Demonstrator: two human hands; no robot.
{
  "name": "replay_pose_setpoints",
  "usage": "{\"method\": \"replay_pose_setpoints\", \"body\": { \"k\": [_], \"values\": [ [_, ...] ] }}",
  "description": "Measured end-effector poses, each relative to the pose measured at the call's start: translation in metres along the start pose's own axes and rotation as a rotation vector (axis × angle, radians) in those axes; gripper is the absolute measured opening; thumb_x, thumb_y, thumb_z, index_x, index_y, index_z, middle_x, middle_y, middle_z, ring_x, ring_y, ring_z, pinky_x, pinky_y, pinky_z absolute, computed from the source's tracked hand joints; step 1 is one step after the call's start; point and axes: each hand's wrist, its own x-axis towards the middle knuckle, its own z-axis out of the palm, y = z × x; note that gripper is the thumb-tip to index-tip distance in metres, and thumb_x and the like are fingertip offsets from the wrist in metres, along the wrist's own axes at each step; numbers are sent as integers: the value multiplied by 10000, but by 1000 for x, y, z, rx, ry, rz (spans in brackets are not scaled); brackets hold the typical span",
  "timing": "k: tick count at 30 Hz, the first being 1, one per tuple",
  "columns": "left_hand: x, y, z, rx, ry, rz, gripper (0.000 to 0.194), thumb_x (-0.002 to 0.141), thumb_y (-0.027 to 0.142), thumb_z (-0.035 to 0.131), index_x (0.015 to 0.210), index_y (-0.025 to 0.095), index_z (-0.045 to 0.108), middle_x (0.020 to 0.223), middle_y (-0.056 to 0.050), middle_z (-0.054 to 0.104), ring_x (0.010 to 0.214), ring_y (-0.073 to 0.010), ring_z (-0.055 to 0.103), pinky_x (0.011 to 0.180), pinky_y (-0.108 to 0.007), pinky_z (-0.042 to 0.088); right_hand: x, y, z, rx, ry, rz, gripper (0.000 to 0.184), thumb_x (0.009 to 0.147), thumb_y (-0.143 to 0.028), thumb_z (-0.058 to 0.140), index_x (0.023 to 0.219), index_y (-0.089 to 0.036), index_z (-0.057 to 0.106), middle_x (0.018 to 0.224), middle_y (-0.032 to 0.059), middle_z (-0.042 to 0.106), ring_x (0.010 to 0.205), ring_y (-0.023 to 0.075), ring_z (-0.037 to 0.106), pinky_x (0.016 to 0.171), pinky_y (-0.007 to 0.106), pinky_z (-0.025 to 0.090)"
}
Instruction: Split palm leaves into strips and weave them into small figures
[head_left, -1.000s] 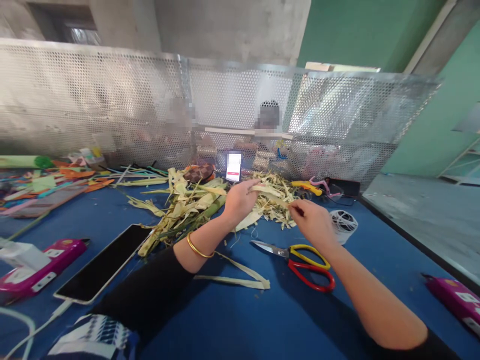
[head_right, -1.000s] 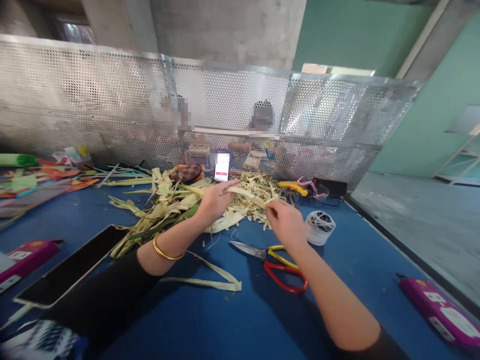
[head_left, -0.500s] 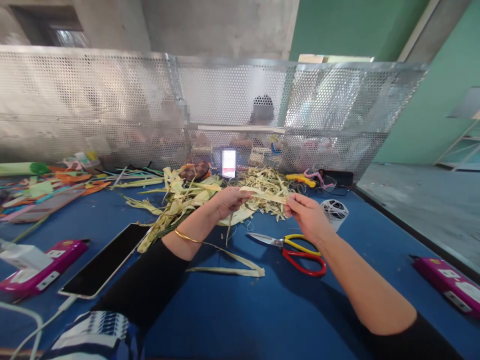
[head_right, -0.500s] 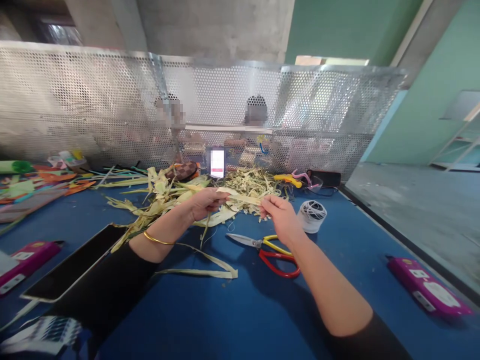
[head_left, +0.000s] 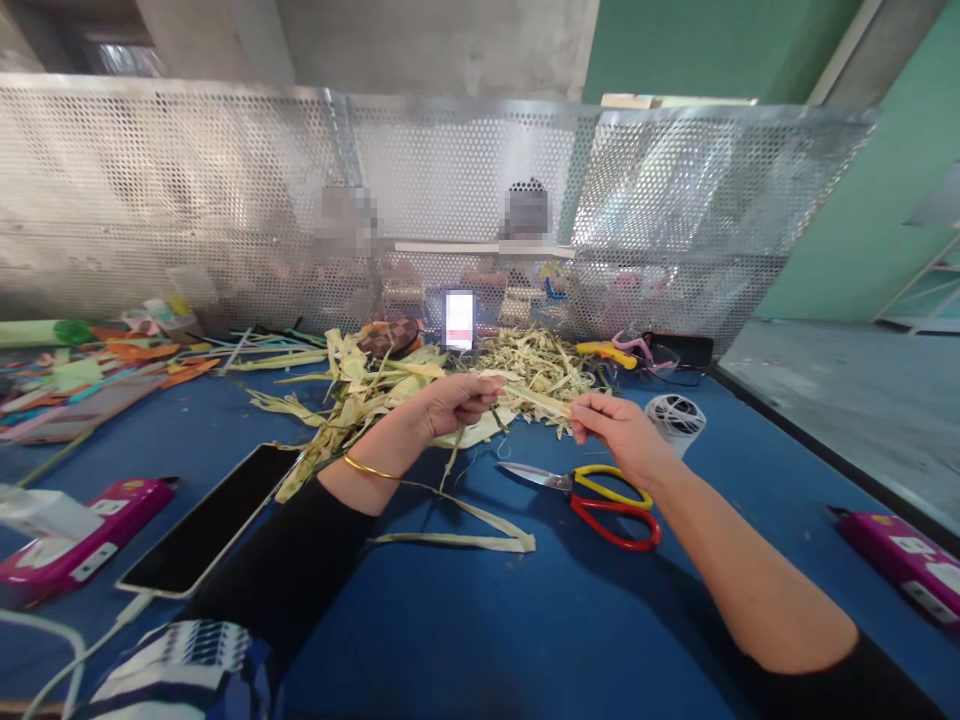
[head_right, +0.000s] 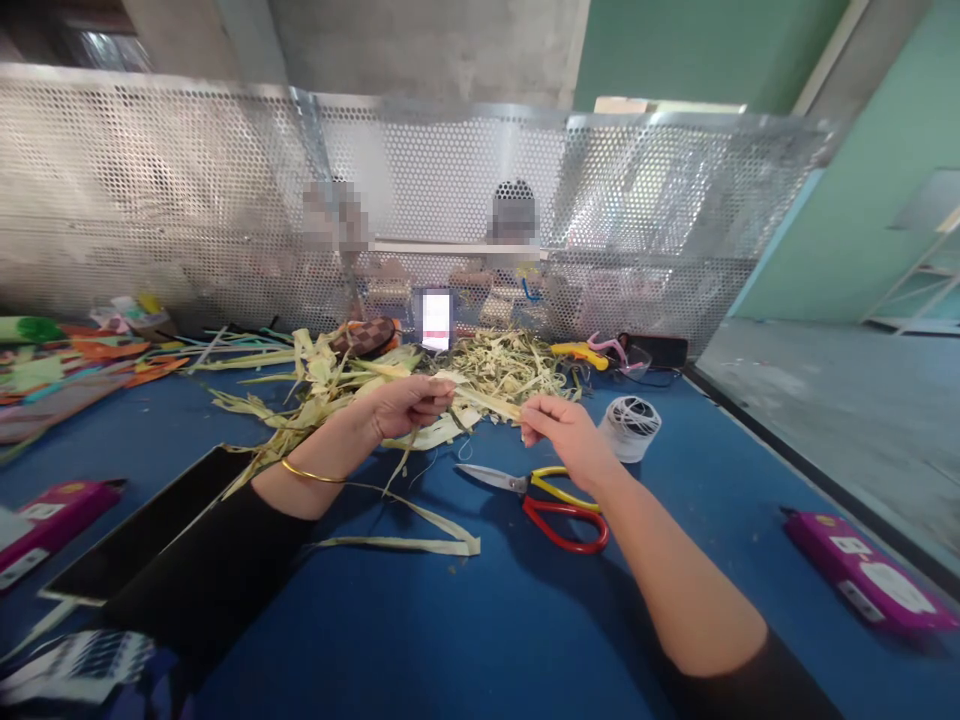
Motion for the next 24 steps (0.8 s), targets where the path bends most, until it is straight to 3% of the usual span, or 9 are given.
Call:
{"method": "replay_pose_setpoints", "body": {
  "k": [3,7,10,12,16,19,24],
  "values": [
    [1,0,0,39,104,40,244,746,229,656,601,180,466,486,78,250,407,-36,135,415,-228,41,2,4,-2,45,51,49,290,656,-432,712,622,-163,608,560,-27,555,513,97,490,550,252,404],
    [3,3,-4,56,370,226,140,734,225,689,771,177,563,520,80,260,428,-37,137,439,-256,49,11,18,-16,264,368,121,298,541,-374,793,691,-169,637,548,-22,580,487,105,517,490,250,427],
    [2,5,-4,40,483,292,148,753,221,652,882,175,595,537,73,263,436,-42,147,450,-269,63,17,30,-28,330,501,124,297,530,-357,793,706,-196,617,567,-25,599,490,110,549,472,246,458],
    [-1,5,0,47,450,235,165,745,232,646,894,170,611,528,76,241,434,-47,144,456,-272,64,20,37,-33,350,546,131,283,528,-338,792,699,-201,613,573,-18,610,495,114,567,458,242,470],
    [-9,7,14,71,244,72,170,700,192,638,863,144,648,516,66,276,438,-57,150,453,-270,64,25,49,-36,352,578,144,253,536,-304,786,686,-196,614,563,-8,621,475,121,578,433,240,477],
    [-14,10,22,97,127,-8,73,711,195,614,729,130,643,505,40,333,445,-65,167,436,-268,78,32,55,-38,345,598,146,245,544,-294,784,668,-193,598,539,-15,608,463,122,580,424,237,473],
    [-16,7,29,189,98,46,236,788,308,583,617,147,595,529,26,376,440,-59,197,424,-246,103,35,49,-32,358,550,139,322,559,-263,792,801,-197,589,728,21,691,625,167,672,562,280,541]
  ]
}}
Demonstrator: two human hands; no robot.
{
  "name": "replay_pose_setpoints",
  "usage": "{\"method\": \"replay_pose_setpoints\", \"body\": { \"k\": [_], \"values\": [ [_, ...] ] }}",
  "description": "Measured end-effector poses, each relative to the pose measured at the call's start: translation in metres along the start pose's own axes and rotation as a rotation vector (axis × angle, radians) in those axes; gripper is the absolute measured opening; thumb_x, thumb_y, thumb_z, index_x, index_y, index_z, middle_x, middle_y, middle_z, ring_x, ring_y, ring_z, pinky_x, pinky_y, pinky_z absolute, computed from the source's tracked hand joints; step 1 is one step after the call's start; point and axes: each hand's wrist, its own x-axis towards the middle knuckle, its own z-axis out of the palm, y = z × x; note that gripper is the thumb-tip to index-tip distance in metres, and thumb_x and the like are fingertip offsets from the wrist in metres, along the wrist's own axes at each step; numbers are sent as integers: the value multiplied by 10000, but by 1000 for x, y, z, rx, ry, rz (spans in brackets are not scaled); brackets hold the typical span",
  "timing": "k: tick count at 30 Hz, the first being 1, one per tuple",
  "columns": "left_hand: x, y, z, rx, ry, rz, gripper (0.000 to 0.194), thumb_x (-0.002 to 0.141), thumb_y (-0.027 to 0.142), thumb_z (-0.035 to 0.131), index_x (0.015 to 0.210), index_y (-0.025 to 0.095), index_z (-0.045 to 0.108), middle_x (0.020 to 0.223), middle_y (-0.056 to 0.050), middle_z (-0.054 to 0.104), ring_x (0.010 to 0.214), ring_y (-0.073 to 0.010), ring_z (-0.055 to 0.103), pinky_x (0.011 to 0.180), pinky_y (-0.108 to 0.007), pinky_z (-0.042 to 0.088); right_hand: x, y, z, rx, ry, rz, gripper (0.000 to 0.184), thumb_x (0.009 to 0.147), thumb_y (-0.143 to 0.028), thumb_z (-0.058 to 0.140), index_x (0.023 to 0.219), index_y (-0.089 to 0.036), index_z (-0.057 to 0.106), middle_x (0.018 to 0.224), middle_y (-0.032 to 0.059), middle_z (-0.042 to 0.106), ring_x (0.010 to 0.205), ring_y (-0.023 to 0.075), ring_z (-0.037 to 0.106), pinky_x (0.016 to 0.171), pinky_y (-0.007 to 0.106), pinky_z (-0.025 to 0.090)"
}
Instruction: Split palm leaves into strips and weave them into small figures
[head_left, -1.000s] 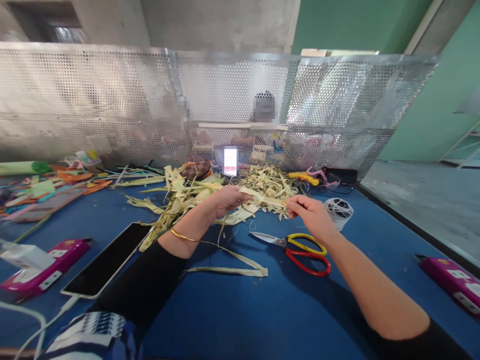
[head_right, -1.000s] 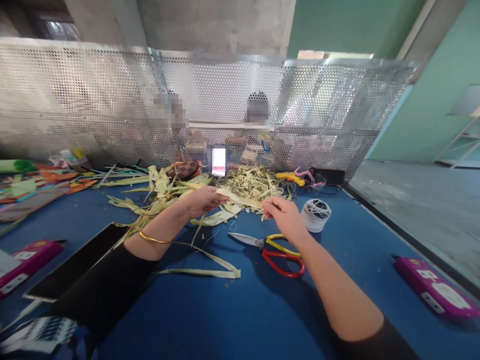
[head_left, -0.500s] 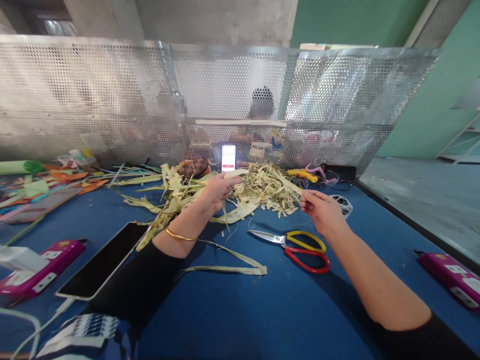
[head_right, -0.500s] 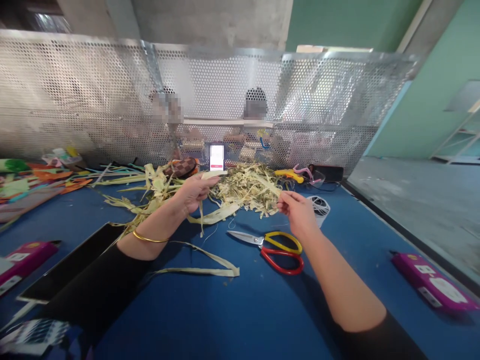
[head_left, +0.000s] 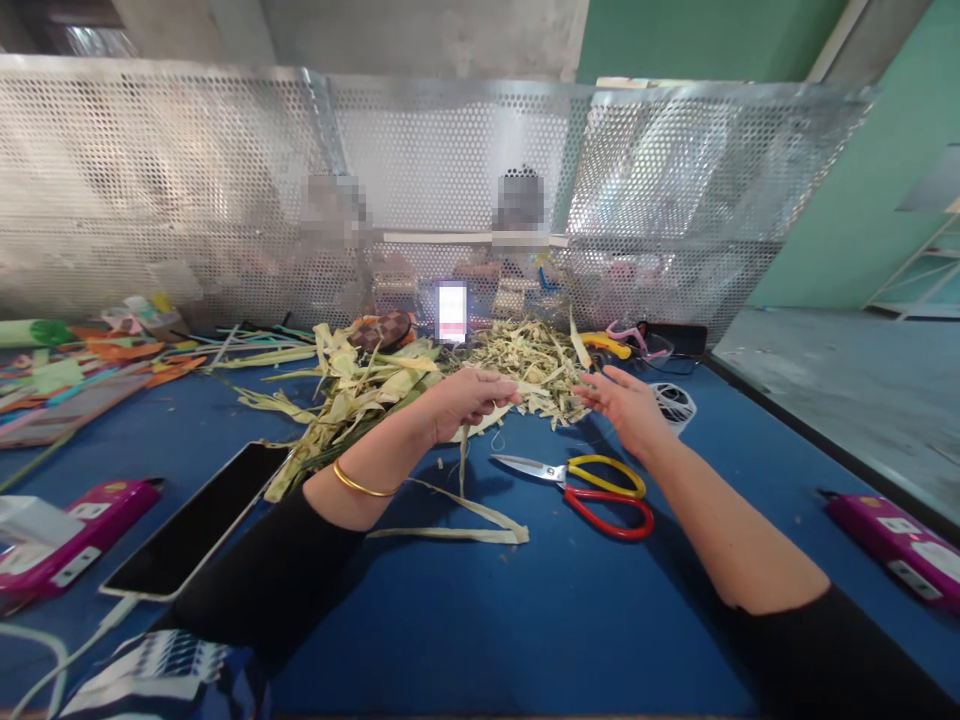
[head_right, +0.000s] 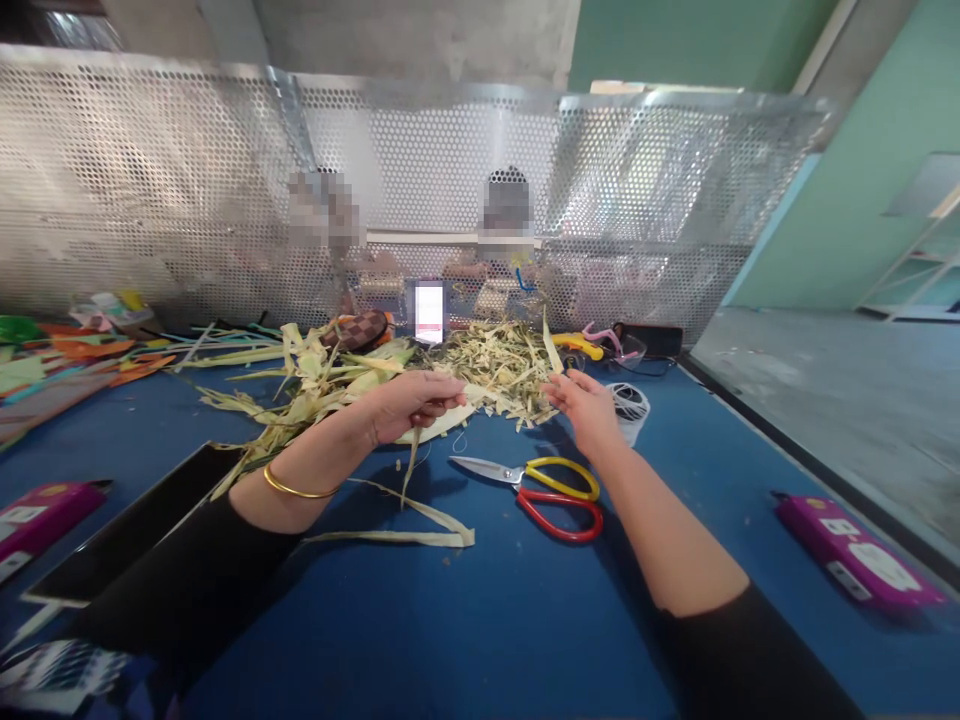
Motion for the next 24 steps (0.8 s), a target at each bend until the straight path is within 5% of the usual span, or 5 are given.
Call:
{"method": "replay_pose_setpoints", "body": {
  "k": [4,7,9,19,24],
  "values": [
    [-3,-3,9,77,-60,97,187,762,318,618,701,147,661,542,43,382,434,-51,222,428,-232,113,-25,-12,13,-169,-154,58,336,649,-380,748,900,-190,631,956,61,701,655,158,682,567,262,531],
    [-5,-3,17,114,-38,120,178,756,301,615,706,148,691,491,51,384,432,-57,229,437,-229,141,-48,-21,23,-126,-432,166,396,702,-531,663,864,-169,676,831,77,710,694,164,676,563,243,517],
    [-4,-4,19,162,-8,146,172,741,299,623,693,157,706,473,48,406,445,-65,255,449,-224,177,-59,-26,28,-105,-502,159,355,660,-487,714,822,-173,676,732,43,698,634,143,651,535,228,493],
    [5,-15,21,320,25,269,175,735,304,621,647,173,696,596,-11,604,471,-76,404,475,-226,290,-72,-30,34,-367,-423,-117,235,658,-393,694,674,-165,640,573,3,634,507,128,587,503,256,462],
    [5,-15,23,301,143,253,219,746,252,620,551,156,638,473,12,507,415,-58,321,439,-227,220,-69,-42,24,-633,-371,-244,184,766,-354,564,728,-185,628,612,9,641,566,149,605,583,289,472]
  ]
}}
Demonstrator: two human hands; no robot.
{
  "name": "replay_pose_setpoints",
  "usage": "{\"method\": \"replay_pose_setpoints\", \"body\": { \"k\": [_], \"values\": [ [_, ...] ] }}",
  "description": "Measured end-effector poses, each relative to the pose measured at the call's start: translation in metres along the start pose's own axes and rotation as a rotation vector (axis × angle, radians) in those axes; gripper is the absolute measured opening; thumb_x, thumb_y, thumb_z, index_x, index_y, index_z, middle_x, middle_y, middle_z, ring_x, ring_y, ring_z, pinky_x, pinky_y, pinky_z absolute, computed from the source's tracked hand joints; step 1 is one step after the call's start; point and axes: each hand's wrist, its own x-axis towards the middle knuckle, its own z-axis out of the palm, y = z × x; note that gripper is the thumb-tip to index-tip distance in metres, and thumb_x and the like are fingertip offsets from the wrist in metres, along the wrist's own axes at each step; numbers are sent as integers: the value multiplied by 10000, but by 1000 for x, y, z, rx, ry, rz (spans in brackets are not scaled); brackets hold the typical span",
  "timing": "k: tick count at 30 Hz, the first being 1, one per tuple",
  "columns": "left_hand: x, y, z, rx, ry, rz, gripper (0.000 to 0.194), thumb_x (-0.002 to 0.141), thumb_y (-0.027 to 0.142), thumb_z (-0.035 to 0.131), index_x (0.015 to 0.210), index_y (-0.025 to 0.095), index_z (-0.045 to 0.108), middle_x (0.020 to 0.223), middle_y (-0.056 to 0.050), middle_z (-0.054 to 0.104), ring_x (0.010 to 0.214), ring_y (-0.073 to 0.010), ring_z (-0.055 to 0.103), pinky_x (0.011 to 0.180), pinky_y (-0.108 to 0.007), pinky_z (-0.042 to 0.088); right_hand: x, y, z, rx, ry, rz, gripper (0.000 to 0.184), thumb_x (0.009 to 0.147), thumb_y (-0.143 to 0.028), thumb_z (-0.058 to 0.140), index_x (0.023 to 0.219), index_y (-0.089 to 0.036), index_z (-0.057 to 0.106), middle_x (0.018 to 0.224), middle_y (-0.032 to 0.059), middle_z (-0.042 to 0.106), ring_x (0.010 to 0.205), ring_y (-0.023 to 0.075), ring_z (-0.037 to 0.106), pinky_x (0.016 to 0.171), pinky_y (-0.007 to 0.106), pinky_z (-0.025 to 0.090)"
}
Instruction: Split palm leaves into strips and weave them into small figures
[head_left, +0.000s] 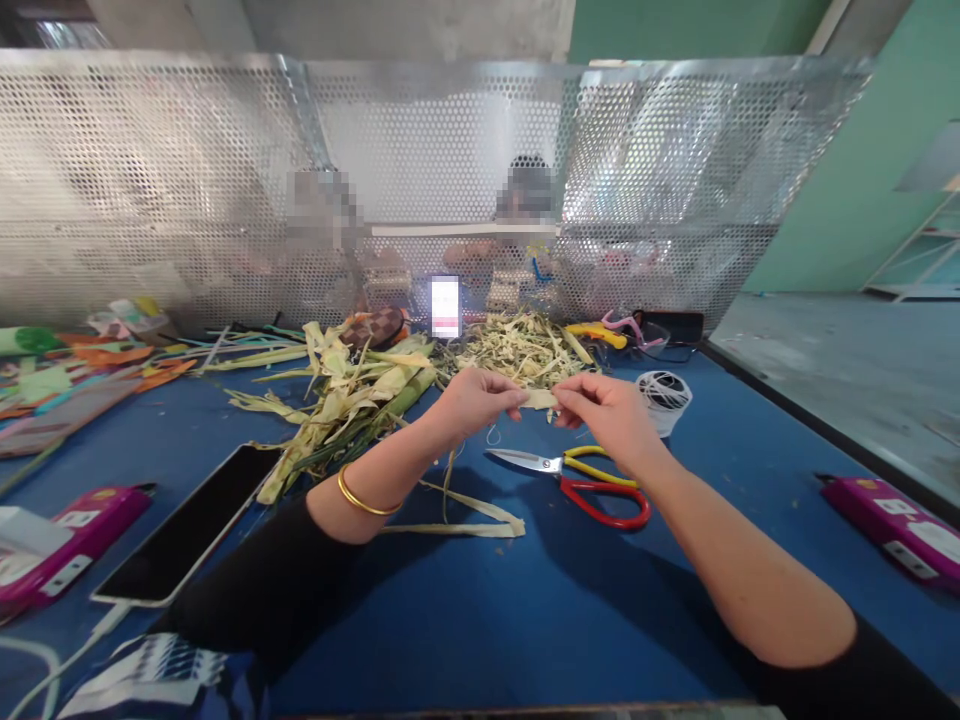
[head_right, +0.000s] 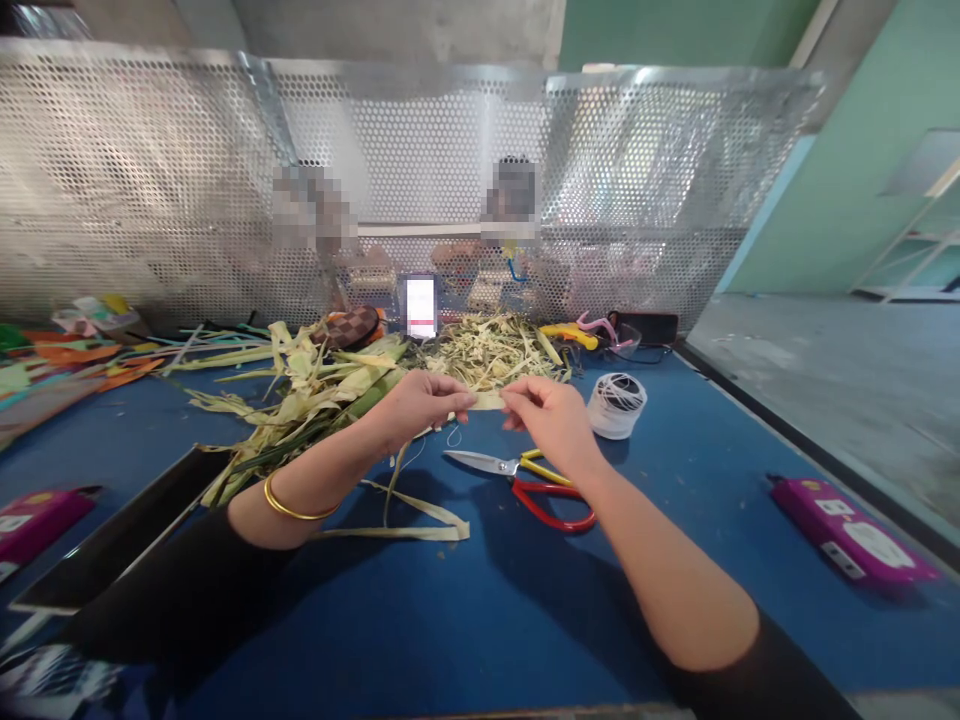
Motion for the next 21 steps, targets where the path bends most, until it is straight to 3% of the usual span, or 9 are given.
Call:
{"method": "replay_pose_setpoints", "body": {
  "k": [2,4,6,10,13,17,21],
  "values": [
    [2,-1,-4,-62,42,-53,229,753,217,608,535,148,619,478,8,511,412,-52,304,433,-225,196,-4,3,-13,-281,-80,-34,122,775,-292,540,764,-199,619,670,15,660,627,163,618,600,287,451],
    [5,-3,-8,-147,58,-104,244,766,197,595,529,141,604,495,3,522,411,-45,291,426,-223,177,-13,8,-23,-612,-319,-58,114,696,-230,612,806,-207,626,743,26,678,676,184,619,581,278,411],
    [7,-4,-10,-225,56,-144,243,772,188,593,534,136,598,526,-5,538,417,-40,297,420,-220,157,-22,14,-25,-880,-461,-32,284,650,-213,648,933,-200,630,867,66,686,732,217,626,565,280,381],
    [9,-6,-10,-336,81,-222,235,768,194,612,543,133,586,533,-3,532,416,-35,292,412,-220,114,-31,19,-14,-1126,-564,-22,531,662,-132,568,1191,-179,542,1004,133,655,822,251,630,580,282,353],
    [9,-7,-7,-373,119,-261,250,766,200,633,533,130,572,471,25,458,390,-26,223,416,-228,77,-27,16,-9,-1136,-616,-36,550,668,-162,549,1217,-163,533,982,150,648,790,255,630,588,287,353],
    [10,-6,-8,-409,213,-276,257,774,194,641,536,127,567,412,57,357,369,-21,165,417,-237,52,-22,15,-15,-967,-598,-52,625,694,-210,518,1316,-167,478,1032,140,661,862,256,629,661,292,410],
    [14,-7,-12,-487,295,-269,211,782,126,614,576,117,567,517,19,504,372,-9,249,398,-208,93,-19,22,-21,-642,-584,-3,607,709,-200,517,1315,-228,511,982,66,701,761,191,641,640,262,449]
  ]
}}
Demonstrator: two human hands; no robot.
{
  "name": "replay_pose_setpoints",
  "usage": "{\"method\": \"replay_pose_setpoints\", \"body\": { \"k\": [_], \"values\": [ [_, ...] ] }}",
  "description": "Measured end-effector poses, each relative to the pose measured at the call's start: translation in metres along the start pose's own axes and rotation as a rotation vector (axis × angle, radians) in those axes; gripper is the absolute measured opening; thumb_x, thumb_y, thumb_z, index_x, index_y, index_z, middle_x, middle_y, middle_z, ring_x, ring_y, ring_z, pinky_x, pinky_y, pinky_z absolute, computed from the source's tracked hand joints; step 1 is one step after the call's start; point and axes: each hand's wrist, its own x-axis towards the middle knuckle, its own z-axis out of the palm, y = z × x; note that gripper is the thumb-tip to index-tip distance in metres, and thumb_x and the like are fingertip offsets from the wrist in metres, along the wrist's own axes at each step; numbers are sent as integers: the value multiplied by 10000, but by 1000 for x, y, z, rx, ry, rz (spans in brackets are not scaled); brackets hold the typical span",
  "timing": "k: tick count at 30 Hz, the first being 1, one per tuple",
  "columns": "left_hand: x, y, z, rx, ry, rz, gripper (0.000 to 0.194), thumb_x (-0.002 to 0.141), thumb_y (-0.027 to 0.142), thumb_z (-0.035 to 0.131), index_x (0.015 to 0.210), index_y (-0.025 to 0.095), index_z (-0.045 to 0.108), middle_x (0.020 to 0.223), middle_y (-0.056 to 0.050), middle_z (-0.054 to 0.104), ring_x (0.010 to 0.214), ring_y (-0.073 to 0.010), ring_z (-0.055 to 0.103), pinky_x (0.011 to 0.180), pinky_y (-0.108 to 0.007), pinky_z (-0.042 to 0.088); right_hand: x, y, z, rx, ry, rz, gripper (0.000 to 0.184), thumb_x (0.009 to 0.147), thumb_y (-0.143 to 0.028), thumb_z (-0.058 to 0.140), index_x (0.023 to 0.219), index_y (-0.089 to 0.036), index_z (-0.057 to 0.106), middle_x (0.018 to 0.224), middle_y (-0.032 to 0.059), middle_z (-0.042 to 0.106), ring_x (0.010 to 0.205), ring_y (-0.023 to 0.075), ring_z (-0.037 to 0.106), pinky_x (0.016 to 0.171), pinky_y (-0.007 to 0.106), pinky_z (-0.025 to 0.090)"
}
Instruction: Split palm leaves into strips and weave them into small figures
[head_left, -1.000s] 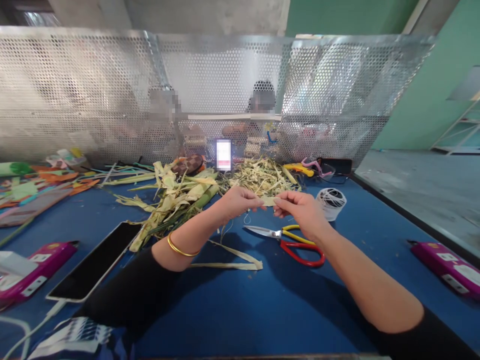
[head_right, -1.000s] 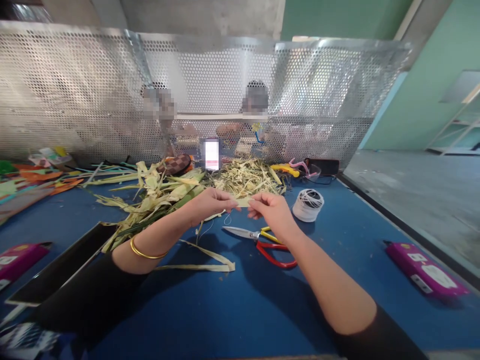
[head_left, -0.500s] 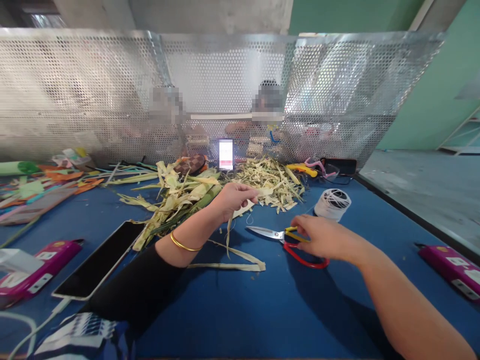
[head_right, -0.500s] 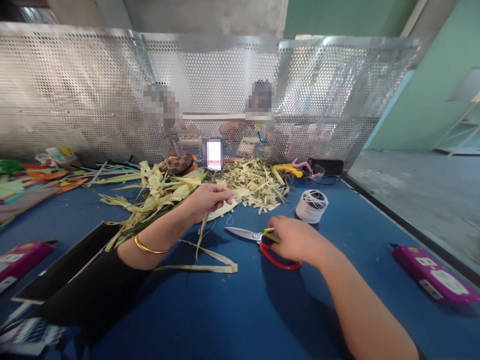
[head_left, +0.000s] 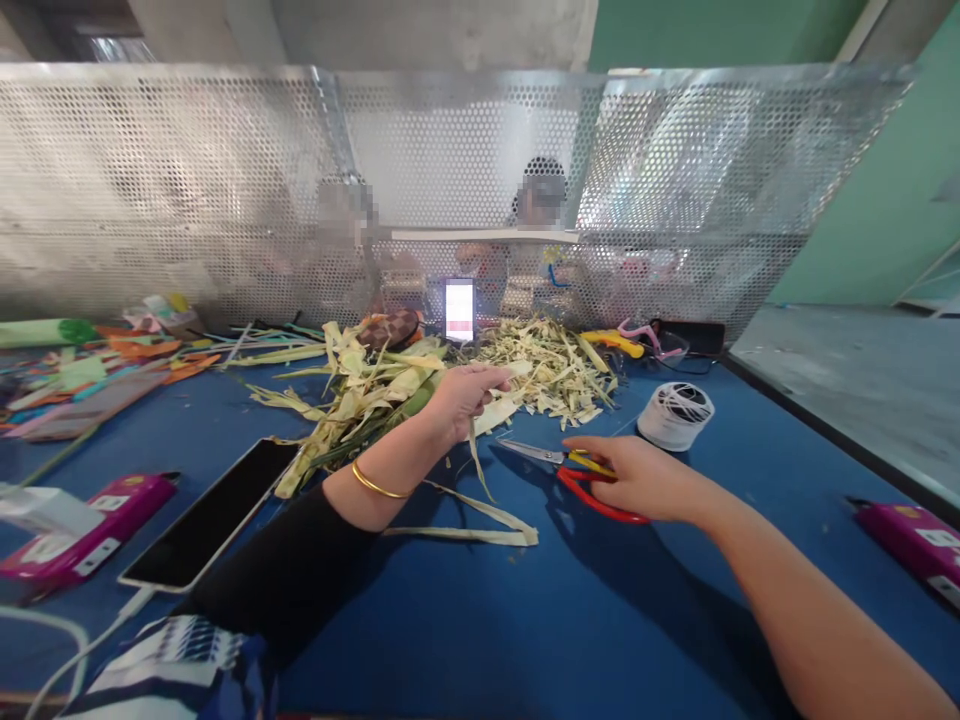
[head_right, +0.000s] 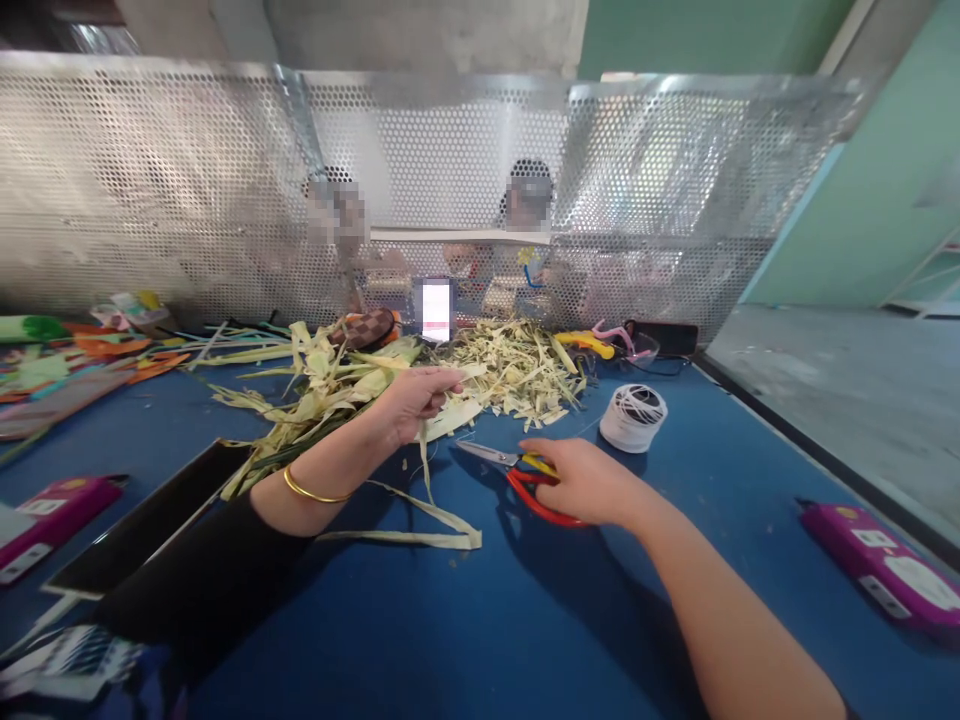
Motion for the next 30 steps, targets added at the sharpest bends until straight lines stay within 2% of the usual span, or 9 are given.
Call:
{"method": "replay_pose_setpoints", "body": {
  "k": [3,6,10,12,17,25,30],
  "values": [
    [3,-1,-1,-68,48,20,155,777,121,621,625,111,590,620,-9,579,404,-10,342,392,-181,168,4,4,1,325,124,28,536,707,-303,606,1232,-199,590,899,49,702,736,189,634,627,268,476],
    [6,-4,-2,-100,89,38,132,784,140,627,657,112,603,652,-15,598,420,-10,377,395,-167,212,8,0,3,593,245,92,645,655,-453,689,1231,-186,573,749,17,650,633,169,592,578,287,478],
    [12,-10,-2,-110,97,65,152,805,148,602,655,127,583,630,0,587,422,-14,402,392,-163,233,7,-5,8,841,242,66,725,598,-543,730,1209,-205,535,767,11,599,677,165,582,626,293,491],
    [14,-12,-1,-125,86,90,155,808,158,594,656,135,571,622,6,584,424,-16,410,390,-162,236,7,-6,10,834,254,32,704,599,-551,732,1187,-218,533,792,11,586,718,168,577,638,282,481],
    [12,-18,3,-112,60,123,137,807,186,597,679,145,570,647,1,607,437,-23,439,405,-162,273,6,-10,8,722,280,38,613,605,-491,737,1122,-201,577,673,-39,507,624,132,502,559,252,423],
    [2,-28,14,-88,-93,55,115,799,218,613,706,150,599,734,-29,665,581,-88,608,477,-185,383,5,-25,6,819,295,123,613,560,-475,743,1073,-159,626,681,-15,574,568,122,504,488,240,401],
    [0,-28,16,-72,-94,29,116,789,241,631,724,145,621,753,-46,680,608,-98,627,471,-177,368,4,-29,5,817,312,139,626,524,-474,762,1040,-138,652,682,-3,599,554,115,497,485,236,393]
  ]
}}
